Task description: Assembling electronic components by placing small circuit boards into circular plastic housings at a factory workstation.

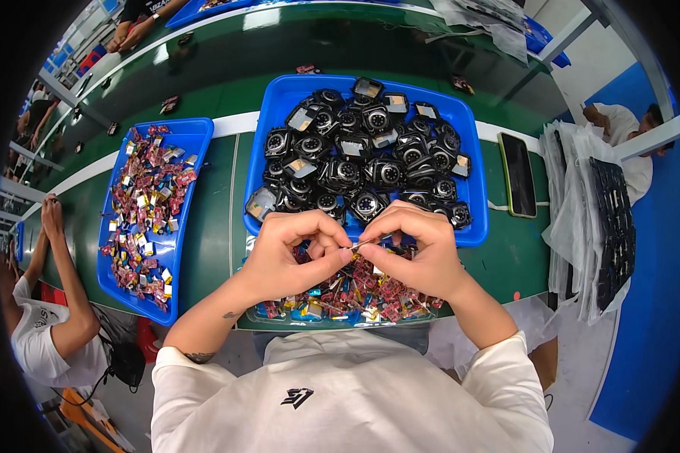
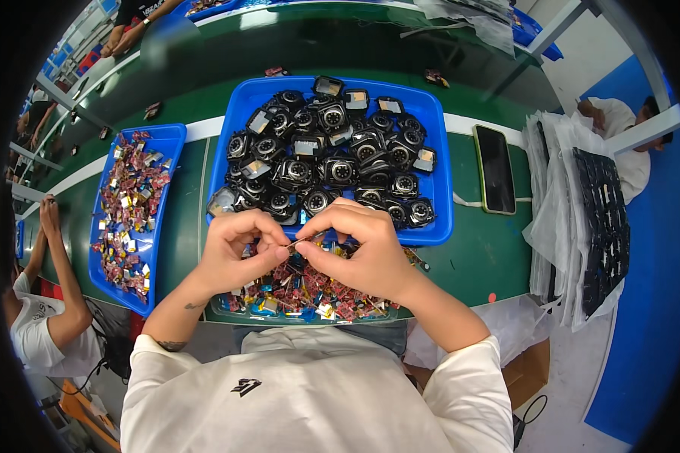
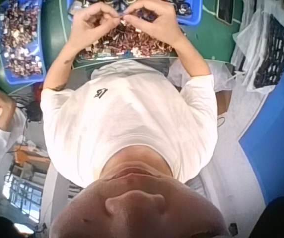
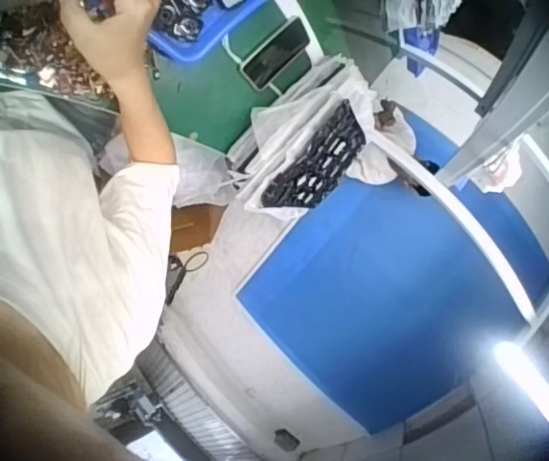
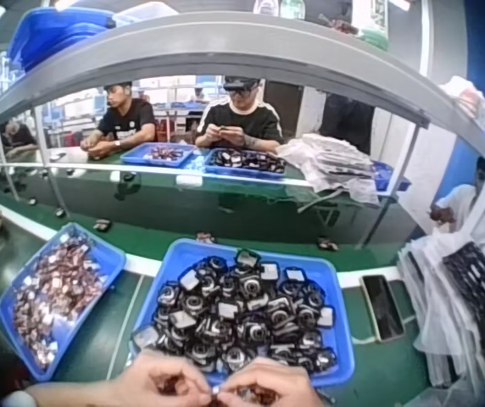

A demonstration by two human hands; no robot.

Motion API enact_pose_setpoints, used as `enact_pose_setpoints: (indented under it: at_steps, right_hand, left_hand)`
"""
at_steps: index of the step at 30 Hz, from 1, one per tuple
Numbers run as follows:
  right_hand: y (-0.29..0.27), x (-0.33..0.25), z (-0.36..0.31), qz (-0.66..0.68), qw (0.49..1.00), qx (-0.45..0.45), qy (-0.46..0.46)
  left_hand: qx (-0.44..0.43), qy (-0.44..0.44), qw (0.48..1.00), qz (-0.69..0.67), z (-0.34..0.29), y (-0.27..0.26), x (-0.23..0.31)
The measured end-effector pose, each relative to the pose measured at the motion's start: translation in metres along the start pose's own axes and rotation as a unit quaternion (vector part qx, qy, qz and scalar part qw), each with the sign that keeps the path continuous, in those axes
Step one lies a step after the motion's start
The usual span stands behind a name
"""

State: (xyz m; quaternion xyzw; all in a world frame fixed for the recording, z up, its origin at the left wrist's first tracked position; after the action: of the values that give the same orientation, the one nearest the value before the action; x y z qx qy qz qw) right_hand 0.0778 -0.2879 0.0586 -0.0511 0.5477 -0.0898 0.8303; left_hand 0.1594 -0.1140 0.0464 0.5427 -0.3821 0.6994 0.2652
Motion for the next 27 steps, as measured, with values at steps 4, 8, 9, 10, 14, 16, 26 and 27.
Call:
enact_pose_setpoints:
  at_steps: [4,8,9,10,14,16,26,27]
  right_hand:
    - [-0.003,0.007,-0.004,0.104,0.992,-0.001,0.071]
    - [-0.004,0.008,-0.006,0.156,0.982,0.006,0.104]
    - [-0.004,0.008,-0.006,0.158,0.982,0.005,0.100]
    - [-0.004,0.008,-0.006,0.159,0.983,0.004,0.097]
    - [-0.003,0.011,-0.006,0.168,0.982,0.018,0.085]
    - [-0.004,0.010,-0.006,0.174,0.981,0.033,0.080]
    - [-0.002,0.009,-0.005,0.159,0.981,-0.002,0.107]
    - [-0.003,0.007,-0.003,0.154,0.984,-0.011,0.091]
  left_hand:
    - [0.030,0.064,0.997,0.001,0.004,0.003,0.001]
    - [0.053,0.072,0.996,0.000,0.004,0.001,0.000]
    - [0.054,0.069,0.996,0.005,0.004,0.000,0.000]
    - [0.054,0.066,0.996,0.009,0.004,0.000,0.000]
    - [0.071,0.056,0.995,0.031,0.003,0.000,-0.004]
    - [0.082,0.050,0.995,0.024,0.002,0.001,-0.003]
    - [0.086,0.116,0.982,0.121,0.006,0.002,0.004]
    - [0.082,0.109,0.984,0.116,0.005,0.001,0.003]
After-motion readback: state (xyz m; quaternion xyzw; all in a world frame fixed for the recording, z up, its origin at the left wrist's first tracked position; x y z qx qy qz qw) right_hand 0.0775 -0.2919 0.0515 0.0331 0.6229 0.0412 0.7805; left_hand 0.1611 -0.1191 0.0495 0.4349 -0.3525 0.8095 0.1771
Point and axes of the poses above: each hand's wrist, its own z-axis towards the middle knuckle, its own y-axis out of the palm, x = y × z, the point moved 3 cm from there along z, towards the middle knuckle, and after that the axes turned 10 degrees about z, right-handed, at the moved point
